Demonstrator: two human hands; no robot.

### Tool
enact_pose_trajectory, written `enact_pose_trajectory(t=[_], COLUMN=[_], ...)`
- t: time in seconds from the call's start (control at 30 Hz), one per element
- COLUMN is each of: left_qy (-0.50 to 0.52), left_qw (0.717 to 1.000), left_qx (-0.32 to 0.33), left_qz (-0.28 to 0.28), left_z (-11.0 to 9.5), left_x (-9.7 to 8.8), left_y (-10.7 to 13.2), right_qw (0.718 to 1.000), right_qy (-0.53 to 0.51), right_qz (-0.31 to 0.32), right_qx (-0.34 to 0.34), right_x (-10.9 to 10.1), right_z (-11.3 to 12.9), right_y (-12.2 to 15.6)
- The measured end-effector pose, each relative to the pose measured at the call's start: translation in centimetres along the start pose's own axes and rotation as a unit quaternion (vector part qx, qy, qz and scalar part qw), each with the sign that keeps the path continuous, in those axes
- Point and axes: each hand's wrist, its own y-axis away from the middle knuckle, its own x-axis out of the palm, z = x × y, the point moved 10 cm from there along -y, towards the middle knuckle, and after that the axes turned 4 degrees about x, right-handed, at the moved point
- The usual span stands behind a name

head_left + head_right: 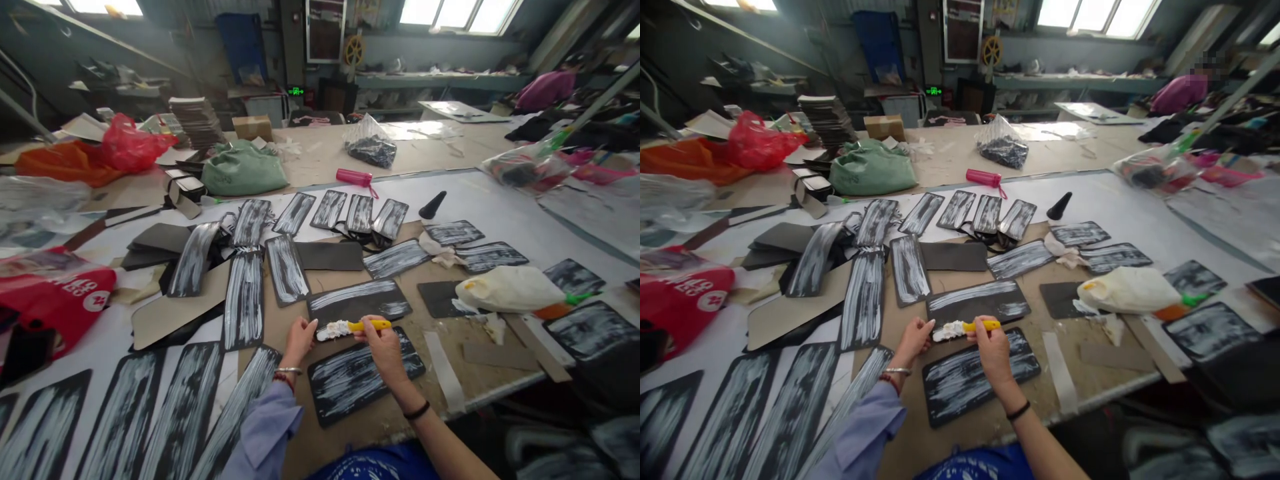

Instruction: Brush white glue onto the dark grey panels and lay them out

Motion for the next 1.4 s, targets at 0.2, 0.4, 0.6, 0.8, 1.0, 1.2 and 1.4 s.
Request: enact_pose_trajectory(t=[0.2,0.4,0.6,0.8,1.0,1.2,1.4], left_qy=[-0.058,-0.069,-0.022,0.043,0.056,0.004,-0.069], left_qw=[0.998,0.997,0.998,0.997,0.997,0.997,0.989], left_qx=[0.002,0.013,0.036,0.041,0.043,0.053,0.079], left_qz=[-0.002,-0.015,-0.046,-0.045,-0.023,-0.055,-0.108], left_z=[-0.4,-0.6,-0.2,0.5,0.1,-1.1,-3.0], left_x=[0.0,-0.1,-0.5,-0.1,0.1,-0.4,-1.5], left_y=[0.0,-0.2,-0.2,0.0,0.3,0.7,2.1], right_qw=[0.994,0.975,0.985,0.999,0.999,0.982,0.946], right_qy=[0.024,0.059,0.037,-0.031,0.004,0.119,0.215], right_qz=[-0.107,-0.207,-0.150,0.019,0.030,-0.128,-0.186], right_qx=[-0.027,-0.046,-0.082,-0.027,-0.013,-0.066,-0.156], right_x=[-8.6,-18.5,-14.7,1.2,3.1,-10.5,-15.5], right_z=[1.3,2.5,5.3,3.3,1.3,4.4,8.4], right_y=[-2.8,-5.4,-4.2,-1.9,-2.9,-8.1,-8.3])
